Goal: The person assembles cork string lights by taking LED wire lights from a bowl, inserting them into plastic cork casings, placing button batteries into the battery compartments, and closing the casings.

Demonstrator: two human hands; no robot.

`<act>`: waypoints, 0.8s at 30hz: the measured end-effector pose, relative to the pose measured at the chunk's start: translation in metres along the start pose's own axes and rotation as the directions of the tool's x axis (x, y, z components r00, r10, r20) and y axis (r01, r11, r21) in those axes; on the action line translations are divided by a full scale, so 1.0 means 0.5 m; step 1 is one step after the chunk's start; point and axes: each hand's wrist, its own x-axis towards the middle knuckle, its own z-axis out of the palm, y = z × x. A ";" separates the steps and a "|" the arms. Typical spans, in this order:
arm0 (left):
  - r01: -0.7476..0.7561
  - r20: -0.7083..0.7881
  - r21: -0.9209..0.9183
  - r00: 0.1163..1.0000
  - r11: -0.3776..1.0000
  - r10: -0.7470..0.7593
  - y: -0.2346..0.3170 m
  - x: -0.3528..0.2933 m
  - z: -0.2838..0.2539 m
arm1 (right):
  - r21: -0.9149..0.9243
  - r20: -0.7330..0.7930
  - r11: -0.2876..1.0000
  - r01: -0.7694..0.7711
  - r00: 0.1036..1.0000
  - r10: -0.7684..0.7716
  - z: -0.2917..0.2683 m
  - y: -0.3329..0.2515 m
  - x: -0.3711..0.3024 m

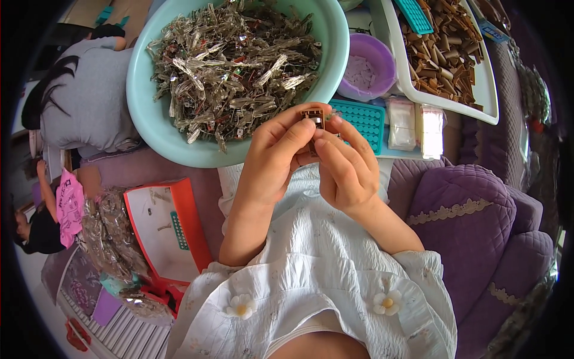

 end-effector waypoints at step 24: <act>0.005 -0.033 -0.087 0.999 0.996 -0.008 -0.019 -0.004 0.011 | 0.278 0.001 0.903 -0.326 0.941 0.339 -0.027 0.003 0.039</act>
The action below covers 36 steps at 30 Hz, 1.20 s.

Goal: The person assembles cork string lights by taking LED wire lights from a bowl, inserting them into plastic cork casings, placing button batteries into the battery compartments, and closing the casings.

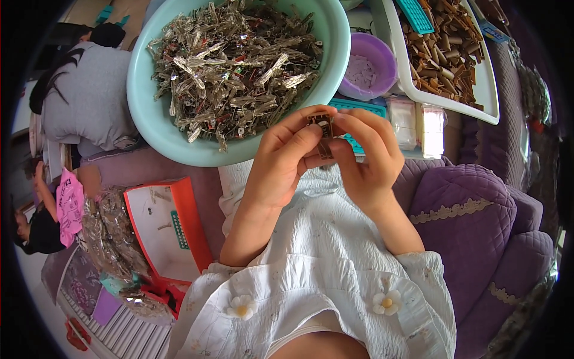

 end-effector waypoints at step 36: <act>-0.078 -0.027 0.185 0.996 0.980 0.084 0.019 -0.028 -0.021 | -0.352 0.221 0.888 -0.297 0.895 0.387 -0.021 0.104 -0.046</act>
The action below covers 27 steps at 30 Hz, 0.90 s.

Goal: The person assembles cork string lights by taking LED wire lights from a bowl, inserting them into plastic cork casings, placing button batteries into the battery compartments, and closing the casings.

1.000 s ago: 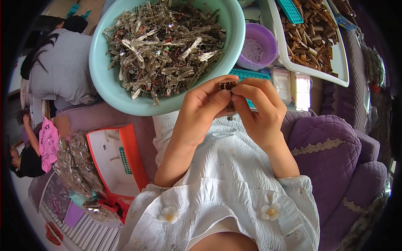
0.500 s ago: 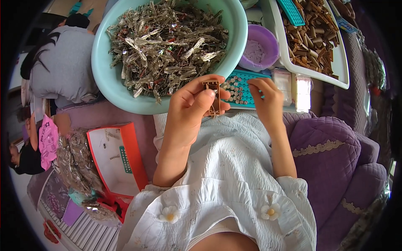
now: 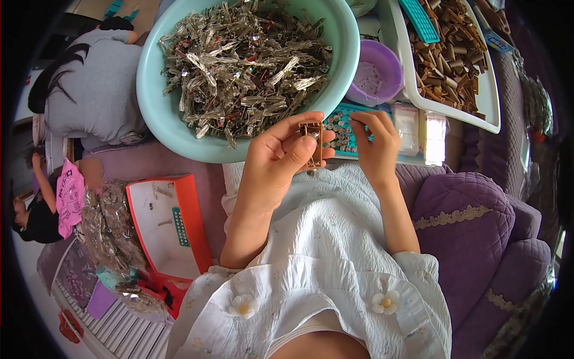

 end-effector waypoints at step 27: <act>-0.046 0.047 0.135 0.998 0.990 0.040 -0.007 0.010 0.003 | -0.229 0.004 0.973 0.014 1.000 -0.014 0.045 0.026 -0.006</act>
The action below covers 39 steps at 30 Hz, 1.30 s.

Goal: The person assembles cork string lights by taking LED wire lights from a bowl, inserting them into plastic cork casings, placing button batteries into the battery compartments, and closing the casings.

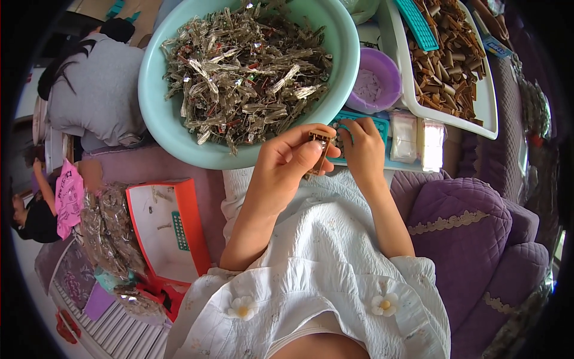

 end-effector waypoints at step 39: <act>-0.083 0.113 0.405 0.993 0.910 0.040 -0.051 0.009 0.072 | 0.254 0.592 0.966 -0.041 0.797 -0.122 -0.249 -0.077 0.106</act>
